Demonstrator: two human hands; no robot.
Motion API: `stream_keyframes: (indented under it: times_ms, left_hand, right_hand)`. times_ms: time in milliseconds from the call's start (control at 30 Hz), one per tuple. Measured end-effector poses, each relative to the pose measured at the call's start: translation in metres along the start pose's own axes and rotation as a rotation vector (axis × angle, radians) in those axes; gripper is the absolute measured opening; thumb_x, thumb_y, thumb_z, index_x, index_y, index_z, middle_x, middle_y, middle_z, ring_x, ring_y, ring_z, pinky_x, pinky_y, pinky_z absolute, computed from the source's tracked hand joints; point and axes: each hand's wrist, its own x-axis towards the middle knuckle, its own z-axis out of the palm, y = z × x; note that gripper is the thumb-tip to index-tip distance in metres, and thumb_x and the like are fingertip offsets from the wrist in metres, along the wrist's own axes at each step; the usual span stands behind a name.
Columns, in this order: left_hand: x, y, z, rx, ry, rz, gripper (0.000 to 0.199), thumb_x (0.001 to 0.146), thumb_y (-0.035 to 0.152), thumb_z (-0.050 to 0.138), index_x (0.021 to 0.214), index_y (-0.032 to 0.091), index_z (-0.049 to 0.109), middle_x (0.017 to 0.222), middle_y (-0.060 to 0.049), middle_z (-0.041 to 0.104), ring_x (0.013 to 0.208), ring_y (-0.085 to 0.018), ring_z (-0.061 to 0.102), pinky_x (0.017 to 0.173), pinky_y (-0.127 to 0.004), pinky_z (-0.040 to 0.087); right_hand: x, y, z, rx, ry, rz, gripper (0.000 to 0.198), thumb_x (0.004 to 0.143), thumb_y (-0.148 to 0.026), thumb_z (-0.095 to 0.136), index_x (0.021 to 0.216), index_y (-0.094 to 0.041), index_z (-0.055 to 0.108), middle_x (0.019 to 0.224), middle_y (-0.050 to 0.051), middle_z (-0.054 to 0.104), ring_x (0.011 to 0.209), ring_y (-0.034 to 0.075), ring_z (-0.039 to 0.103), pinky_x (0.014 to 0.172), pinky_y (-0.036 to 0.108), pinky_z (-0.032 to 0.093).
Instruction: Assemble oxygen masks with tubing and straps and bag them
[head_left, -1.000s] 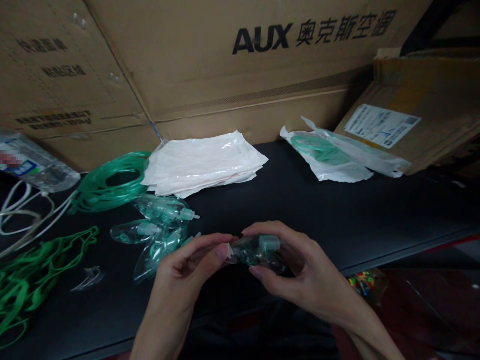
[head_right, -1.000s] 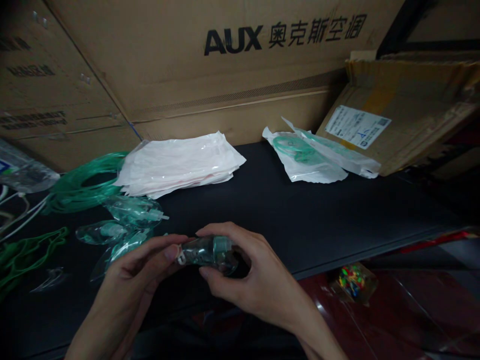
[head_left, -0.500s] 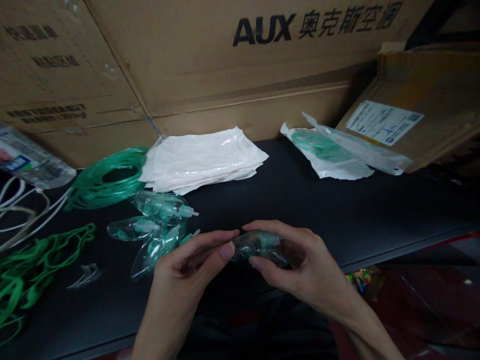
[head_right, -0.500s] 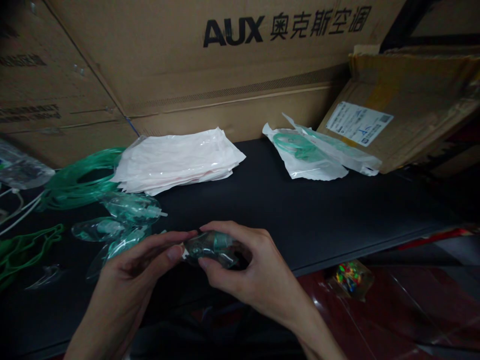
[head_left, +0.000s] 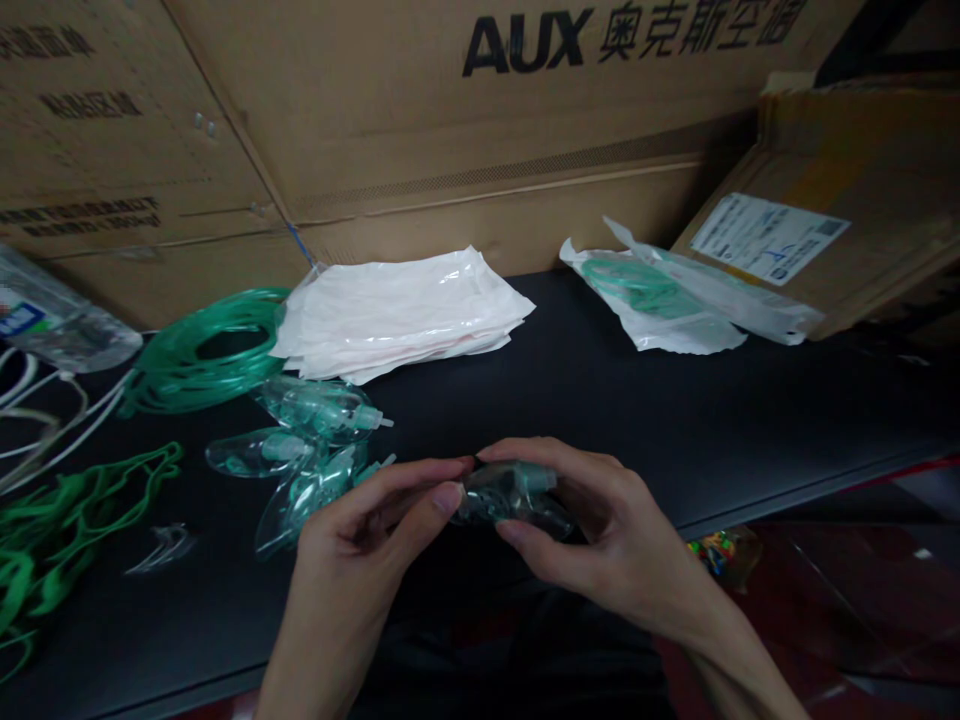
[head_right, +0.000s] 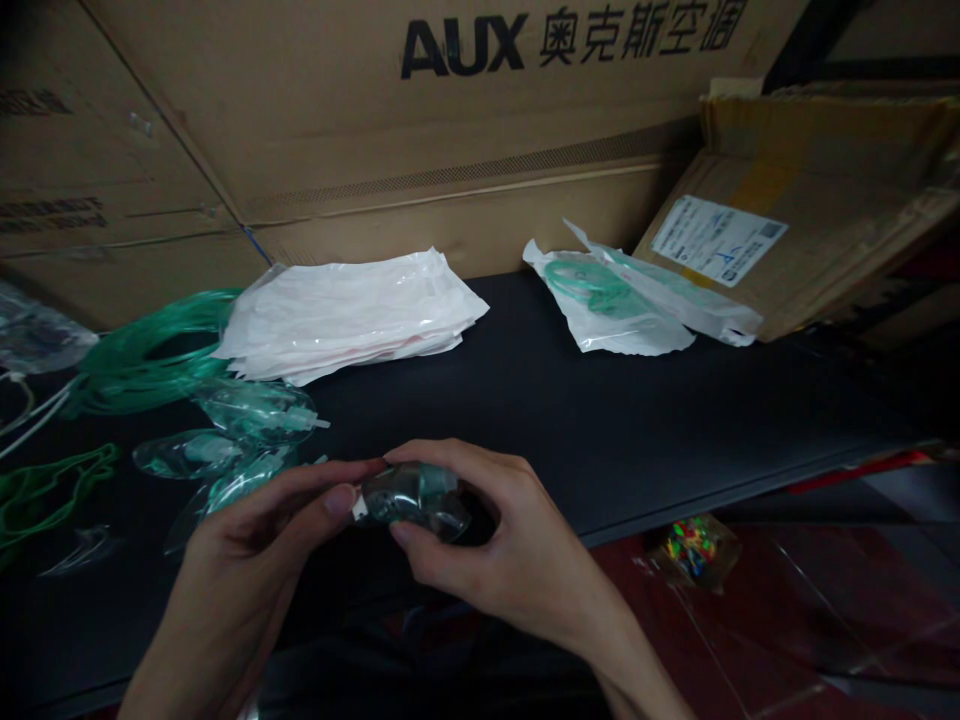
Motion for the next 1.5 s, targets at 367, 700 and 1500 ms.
stream_keyframes:
  times_ms: [367, 700, 1500]
  left_hand:
    - [-0.005, -0.001, 0.010, 0.121, 0.106, 0.062, 0.015, 0.078, 0.038, 0.082, 0.084, 0.024, 0.080, 0.084, -0.002, 0.081, 0.080, -0.021, 0.078, 0.073, -0.027, 0.065]
    - [-0.012, 0.006, 0.017, 0.152, 0.077, 0.034, 0.008, 0.081, 0.030, 0.076, 0.077, 0.025, 0.080, 0.073, 0.004, 0.076, 0.069, -0.014, 0.075, 0.067, -0.019, 0.063]
    - [-0.009, 0.006, 0.018, 0.075, -0.052, -0.104, 0.021, 0.075, 0.038, 0.083, 0.085, 0.019, 0.085, 0.058, 0.000, 0.069, 0.045, -0.011, 0.058, 0.041, -0.020, 0.050]
  right_hand:
    - [-0.002, 0.003, -0.001, -0.038, 0.023, -0.017, 0.046, 0.085, -0.003, 0.073, 0.120, -0.032, 0.067, 0.114, -0.003, 0.075, 0.101, 0.014, 0.071, 0.089, 0.023, 0.055]
    - [0.005, 0.007, 0.006, -0.092, 0.105, -0.186, 0.037, 0.080, -0.006, 0.083, 0.113, -0.021, 0.077, 0.103, 0.004, 0.079, 0.092, 0.016, 0.074, 0.081, 0.024, 0.058]
    - [-0.002, 0.008, 0.007, -0.265, 0.215, -0.344, 0.029, 0.083, -0.005, 0.078, 0.111, -0.015, 0.077, 0.102, 0.008, 0.077, 0.091, 0.016, 0.076, 0.082, 0.023, 0.060]
